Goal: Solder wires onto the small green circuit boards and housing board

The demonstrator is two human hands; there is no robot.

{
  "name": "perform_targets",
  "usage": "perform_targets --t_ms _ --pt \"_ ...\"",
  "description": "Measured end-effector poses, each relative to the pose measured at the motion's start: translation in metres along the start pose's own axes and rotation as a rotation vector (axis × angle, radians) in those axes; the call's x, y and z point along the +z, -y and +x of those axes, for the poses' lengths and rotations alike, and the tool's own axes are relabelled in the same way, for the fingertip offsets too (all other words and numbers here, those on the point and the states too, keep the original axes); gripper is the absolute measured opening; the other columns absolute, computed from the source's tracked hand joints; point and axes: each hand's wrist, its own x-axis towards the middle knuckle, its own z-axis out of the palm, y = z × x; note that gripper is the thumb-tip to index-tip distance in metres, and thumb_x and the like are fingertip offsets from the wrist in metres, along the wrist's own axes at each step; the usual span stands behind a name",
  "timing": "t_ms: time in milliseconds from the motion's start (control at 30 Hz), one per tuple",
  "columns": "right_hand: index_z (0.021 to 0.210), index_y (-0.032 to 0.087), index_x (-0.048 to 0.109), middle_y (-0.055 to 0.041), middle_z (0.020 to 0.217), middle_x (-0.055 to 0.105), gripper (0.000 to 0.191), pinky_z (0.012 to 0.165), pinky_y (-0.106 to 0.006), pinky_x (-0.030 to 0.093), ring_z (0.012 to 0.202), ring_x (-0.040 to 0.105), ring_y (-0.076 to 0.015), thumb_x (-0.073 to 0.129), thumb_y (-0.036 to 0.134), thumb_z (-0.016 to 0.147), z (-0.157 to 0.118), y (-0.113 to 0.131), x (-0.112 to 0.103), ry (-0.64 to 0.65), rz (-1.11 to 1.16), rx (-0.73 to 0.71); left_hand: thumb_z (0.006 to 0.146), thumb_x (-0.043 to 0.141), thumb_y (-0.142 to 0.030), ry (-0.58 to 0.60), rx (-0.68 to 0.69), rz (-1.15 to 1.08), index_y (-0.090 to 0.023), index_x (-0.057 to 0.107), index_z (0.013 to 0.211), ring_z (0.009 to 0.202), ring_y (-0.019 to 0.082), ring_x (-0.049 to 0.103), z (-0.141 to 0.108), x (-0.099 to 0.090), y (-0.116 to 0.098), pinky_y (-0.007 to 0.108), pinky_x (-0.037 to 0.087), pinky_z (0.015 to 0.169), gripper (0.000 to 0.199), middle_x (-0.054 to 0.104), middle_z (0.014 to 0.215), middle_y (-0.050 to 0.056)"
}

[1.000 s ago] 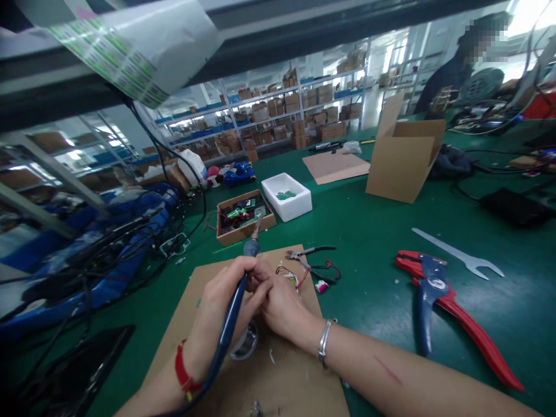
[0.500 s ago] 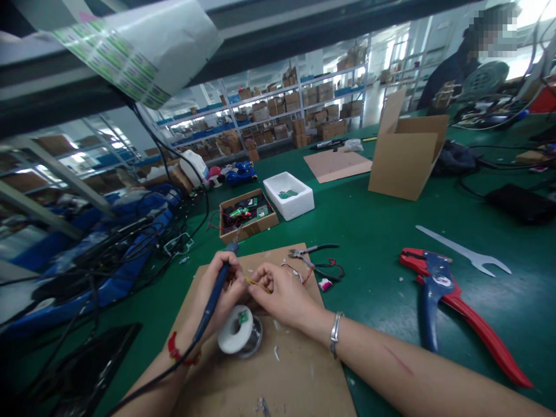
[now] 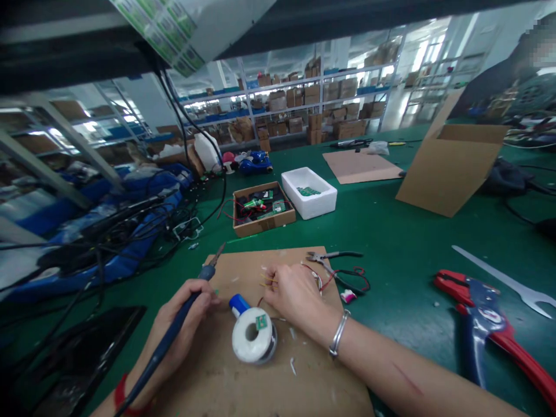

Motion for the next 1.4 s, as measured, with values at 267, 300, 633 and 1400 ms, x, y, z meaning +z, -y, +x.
perform_targets --t_ms 267,300,633,1400 --pt "0.071 0.022 0.066 -0.0017 0.074 0.069 0.009 0.074 -0.035 0.025 0.079 0.056 -0.0221 0.059 0.018 0.073 0.016 0.001 0.006 0.043 -0.119 -0.097 0.088 0.047 -0.041 -0.142 0.006 -0.211 -0.029 0.050 0.111 0.073 0.015 0.052 -0.003 0.007 0.010 0.028 0.040 0.068 0.027 0.056 0.086 -0.002" --pt "0.071 0.022 0.066 -0.0020 0.078 0.069 0.009 0.075 -0.035 0.025 0.082 0.056 -0.0230 0.059 0.019 0.074 0.019 0.001 0.006 0.042 -0.123 -0.096 0.088 0.046 -0.042 -0.138 -0.001 -0.243 -0.028 0.049 0.111 0.073 0.015 0.052 0.001 0.008 0.011 0.028 0.041 0.068 0.027 0.056 0.084 -0.002" --pt "0.064 0.020 0.066 -0.0028 0.065 0.067 0.012 0.068 -0.034 0.025 0.069 0.057 -0.0205 0.058 0.019 0.072 0.037 -0.001 0.019 0.125 -0.147 -0.010 0.090 0.043 -0.041 -0.072 -0.108 -0.419 -0.021 0.046 0.084 0.052 0.011 0.049 0.015 0.007 0.031 0.022 0.037 0.050 0.020 0.056 0.058 -0.006" --pt "0.062 0.019 0.065 -0.0039 0.066 0.067 0.013 0.067 -0.034 0.027 0.067 0.056 -0.0197 0.057 0.022 0.072 0.038 0.002 0.015 0.146 -0.168 0.033 0.091 0.046 -0.045 0.094 -0.087 -0.350 -0.023 0.048 0.088 0.060 0.012 0.056 0.005 0.006 0.039 0.024 0.040 0.058 0.023 0.063 0.065 -0.004"
